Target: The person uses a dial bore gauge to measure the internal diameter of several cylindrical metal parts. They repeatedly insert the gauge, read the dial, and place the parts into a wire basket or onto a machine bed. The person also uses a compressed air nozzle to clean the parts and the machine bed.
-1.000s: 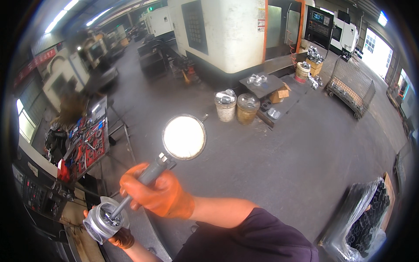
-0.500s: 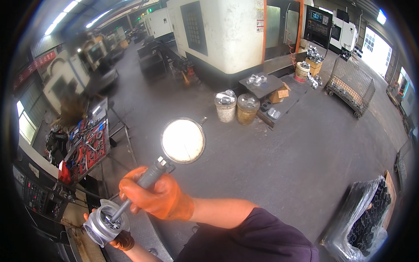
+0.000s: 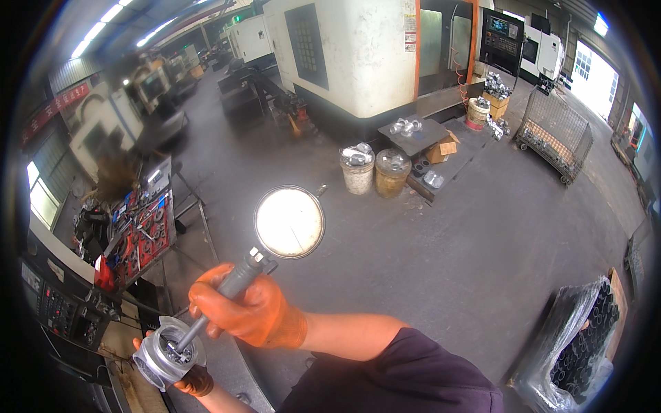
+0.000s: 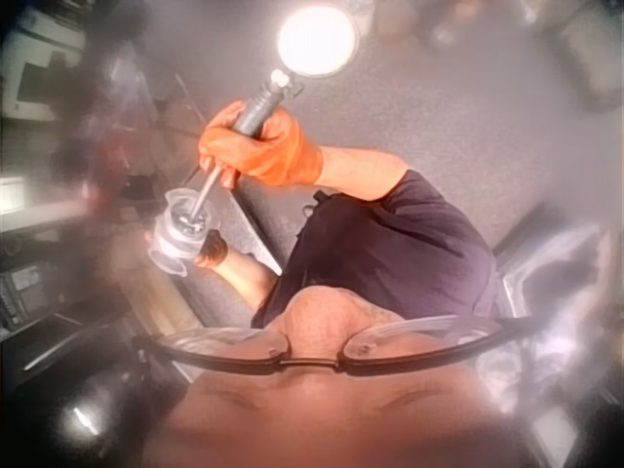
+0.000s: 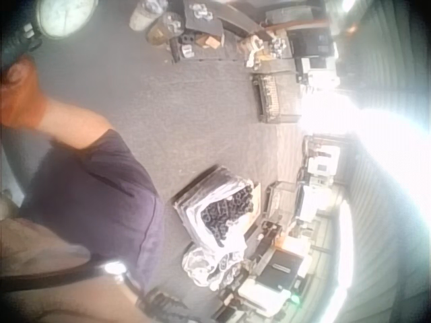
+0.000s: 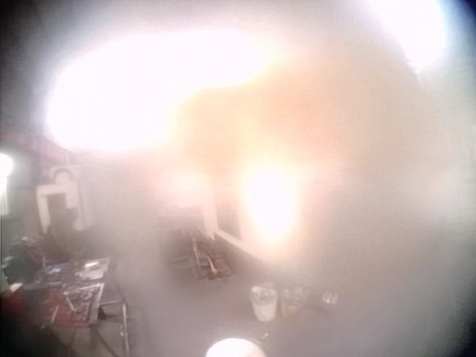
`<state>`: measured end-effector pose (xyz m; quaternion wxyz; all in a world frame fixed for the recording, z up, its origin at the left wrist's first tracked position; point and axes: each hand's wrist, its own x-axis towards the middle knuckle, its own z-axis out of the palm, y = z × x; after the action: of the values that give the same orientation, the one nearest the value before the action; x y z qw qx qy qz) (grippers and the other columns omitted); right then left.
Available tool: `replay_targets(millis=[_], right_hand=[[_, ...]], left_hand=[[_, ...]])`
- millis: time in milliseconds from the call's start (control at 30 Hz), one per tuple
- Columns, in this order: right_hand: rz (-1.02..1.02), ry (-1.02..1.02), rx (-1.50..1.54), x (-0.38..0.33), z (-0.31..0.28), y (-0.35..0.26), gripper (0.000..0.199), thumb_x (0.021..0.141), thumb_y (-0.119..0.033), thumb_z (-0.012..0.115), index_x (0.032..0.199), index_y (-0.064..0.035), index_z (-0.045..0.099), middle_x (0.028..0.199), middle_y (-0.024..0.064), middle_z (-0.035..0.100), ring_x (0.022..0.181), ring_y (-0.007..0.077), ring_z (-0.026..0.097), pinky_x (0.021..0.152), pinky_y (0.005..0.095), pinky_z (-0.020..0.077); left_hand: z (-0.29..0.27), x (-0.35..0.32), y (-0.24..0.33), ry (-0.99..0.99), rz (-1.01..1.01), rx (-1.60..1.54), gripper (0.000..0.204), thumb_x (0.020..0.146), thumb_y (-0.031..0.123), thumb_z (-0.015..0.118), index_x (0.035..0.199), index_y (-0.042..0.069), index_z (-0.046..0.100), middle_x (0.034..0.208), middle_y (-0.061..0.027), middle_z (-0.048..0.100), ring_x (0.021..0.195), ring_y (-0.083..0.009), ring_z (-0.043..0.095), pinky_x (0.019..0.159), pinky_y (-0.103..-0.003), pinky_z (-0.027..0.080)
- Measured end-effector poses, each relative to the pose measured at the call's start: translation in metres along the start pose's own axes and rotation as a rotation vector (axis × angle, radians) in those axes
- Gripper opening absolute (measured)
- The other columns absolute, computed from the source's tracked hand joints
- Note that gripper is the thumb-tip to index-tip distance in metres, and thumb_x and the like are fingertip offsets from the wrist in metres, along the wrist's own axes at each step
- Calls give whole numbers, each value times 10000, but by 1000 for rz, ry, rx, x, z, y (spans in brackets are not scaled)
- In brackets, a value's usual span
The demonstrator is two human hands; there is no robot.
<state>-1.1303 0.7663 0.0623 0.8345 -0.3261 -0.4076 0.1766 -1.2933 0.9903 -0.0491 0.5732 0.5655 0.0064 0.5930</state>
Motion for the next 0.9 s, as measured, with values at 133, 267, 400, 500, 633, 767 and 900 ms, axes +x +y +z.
replay_targets(millis=[133, 267, 400, 500, 633, 767, 900], right_hand=[[-20, -10, -9, 0, -3, 1, 188, 908, 89, 627, 1084, 81, 561, 1050, 178, 649, 947, 208, 689, 667, 245, 590], [-45, -15, -30, 1, -5, 2, 189, 902, 96, 626, 1079, 82, 559, 1040, 174, 652, 943, 207, 688, 669, 248, 590], [-55, -12, -43, 1, -7, 1, 192, 895, 107, 619, 1074, 83, 553, 1027, 169, 654, 940, 207, 688, 673, 251, 591], [-82, -19, -79, 2, -8, 1, 178, 908, 98, 607, 1075, 81, 548, 1027, 172, 652, 940, 209, 687, 672, 253, 592], [-23, -5, -4, 2, -7, -1, 155, 933, 74, 594, 1080, 79, 546, 1033, 180, 648, 944, 213, 687, 665, 259, 593], [-8, 1, 18, 3, -9, -2, 154, 938, 66, 598, 1082, 80, 546, 1041, 185, 642, 948, 219, 687, 658, 263, 594], [-52, -15, -14, 3, -10, 2, 170, 931, 72, 606, 1090, 81, 550, 1047, 186, 638, 948, 223, 687, 655, 259, 593]], left_hand=[[1, 0, 1, 8, -2, 18, 1295, 670, 722, 782, 1591, 59, 157, 1492, -128, 468, 1382, -286, 450, 1189, -480, 323], [6, 1, 0, 51, 6, 6, 1289, 669, 700, 797, 1589, 58, 161, 1482, -118, 471, 1377, -280, 452, 1188, -471, 326], [21, 1, 6, 21, -7, -34, 1279, 669, 663, 816, 1588, 59, 165, 1466, -108, 477, 1364, -273, 459, 1186, -463, 328], [25, 2, 6, 9, 14, -41, 1261, 676, 642, 820, 1587, 61, 170, 1454, -104, 484, 1355, -270, 466, 1181, -460, 335], [19, 3, 0, 52, 46, -29, 1255, 682, 637, 820, 1588, 63, 170, 1458, -100, 482, 1357, -270, 465, 1182, -461, 335], [5, 6, -3, 80, 12, 260, 1269, 675, 649, 822, 1590, 64, 165, 1474, -100, 474, 1366, -274, 460, 1186, -466, 331], [-15, 6, -12, 75, -39, 377, 1295, 660, 674, 821, 1592, 66, 159, 1485, -105, 470, 1377, -276, 452, 1189, -474, 326]])
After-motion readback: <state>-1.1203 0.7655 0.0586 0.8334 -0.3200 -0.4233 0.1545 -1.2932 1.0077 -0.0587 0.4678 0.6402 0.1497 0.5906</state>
